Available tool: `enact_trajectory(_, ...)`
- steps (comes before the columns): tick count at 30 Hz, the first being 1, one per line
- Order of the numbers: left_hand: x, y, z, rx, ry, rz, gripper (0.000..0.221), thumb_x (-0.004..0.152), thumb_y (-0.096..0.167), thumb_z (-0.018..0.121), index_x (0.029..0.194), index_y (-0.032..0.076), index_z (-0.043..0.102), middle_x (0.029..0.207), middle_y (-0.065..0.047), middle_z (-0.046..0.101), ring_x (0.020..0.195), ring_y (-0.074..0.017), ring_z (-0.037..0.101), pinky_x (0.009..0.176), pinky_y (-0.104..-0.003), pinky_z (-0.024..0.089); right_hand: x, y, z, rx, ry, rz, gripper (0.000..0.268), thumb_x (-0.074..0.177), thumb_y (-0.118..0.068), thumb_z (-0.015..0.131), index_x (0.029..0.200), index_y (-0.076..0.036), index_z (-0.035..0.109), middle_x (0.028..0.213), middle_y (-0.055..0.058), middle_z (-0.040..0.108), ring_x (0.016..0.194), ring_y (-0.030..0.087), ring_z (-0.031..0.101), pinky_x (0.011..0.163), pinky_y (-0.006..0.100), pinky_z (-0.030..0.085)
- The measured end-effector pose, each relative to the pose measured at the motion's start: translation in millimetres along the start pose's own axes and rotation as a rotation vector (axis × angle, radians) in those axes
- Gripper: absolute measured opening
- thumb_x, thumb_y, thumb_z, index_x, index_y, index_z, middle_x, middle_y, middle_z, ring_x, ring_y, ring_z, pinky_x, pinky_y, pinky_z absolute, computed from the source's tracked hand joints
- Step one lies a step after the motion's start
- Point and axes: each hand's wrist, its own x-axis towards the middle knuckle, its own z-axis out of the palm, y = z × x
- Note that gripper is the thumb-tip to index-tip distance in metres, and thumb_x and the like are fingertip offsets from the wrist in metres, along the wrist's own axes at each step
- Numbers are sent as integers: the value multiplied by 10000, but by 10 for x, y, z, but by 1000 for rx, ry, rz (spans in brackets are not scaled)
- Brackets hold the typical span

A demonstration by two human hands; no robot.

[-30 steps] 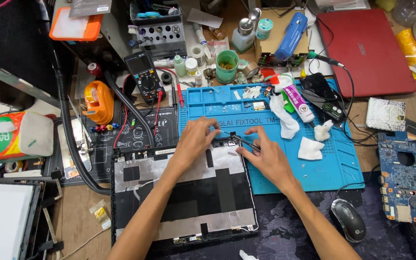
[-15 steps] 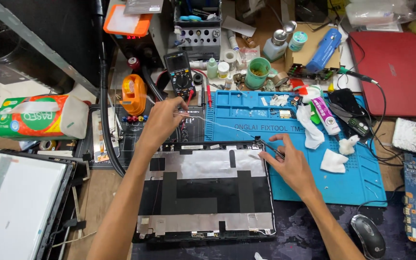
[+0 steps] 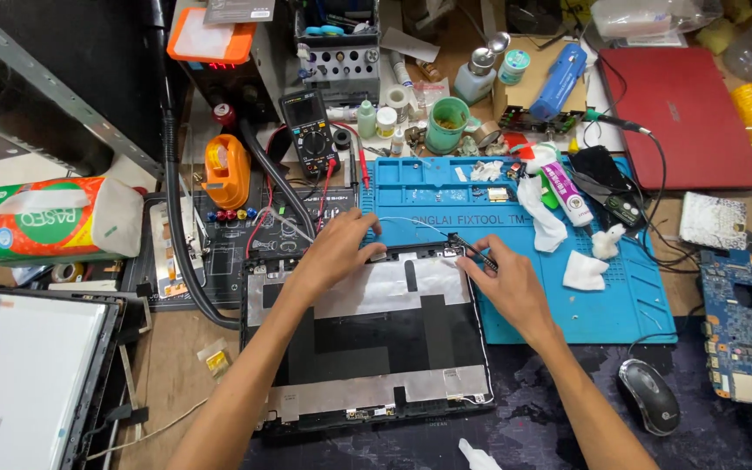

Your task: Disassembling and repairing a laptop screen assembly on a workbench

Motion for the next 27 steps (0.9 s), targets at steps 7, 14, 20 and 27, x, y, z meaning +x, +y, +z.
enact_trajectory(7, 54, 145, -94, -32, -94, -54, 160, 918, 265, 710, 880, 116, 665, 969, -169, 615, 991, -451, 669, 893, -551, 508, 5, -73, -32, 16, 23, 23, 248, 969, -272, 703, 1089, -58, 671, 566, 100, 551, 565, 204, 616, 639, 357, 539)
enact_trajectory(14, 57, 146, -138, -212, -121, -40, 245, 980, 252, 587, 832, 66, 649, 708, -201, 646, 804, -460, 670, 766, -531, 506, 119, -172, -119, 127, 128, 28, 228, 906, -304, 777, 985, -96, 729, 488, 45, 475, 494, 190, 513, 611, 353, 514)
enact_trajectory(20, 76, -65, -84, -343, 22, -122, 242, 956, 206, 597, 751, 104, 675, 583, -100, 629, 618, -281, 594, 673, -436, 492, 267, -23, -315, 172, 223, -14, 191, 964, -297, 738, 944, -108, 719, 487, 39, 455, 521, 160, 481, 602, 334, 472)
enact_trajectory(27, -152, -208, 70, -858, 360, -441, 162, 980, 141, 595, 862, 103, 700, 589, 18, 556, 562, -94, 482, 497, -211, 439, 26, -37, -631, 147, 347, 33, 196, 1041, -323, 712, 1103, -143, 757, 663, 119, 629, 678, 192, 579, 694, 388, 520)
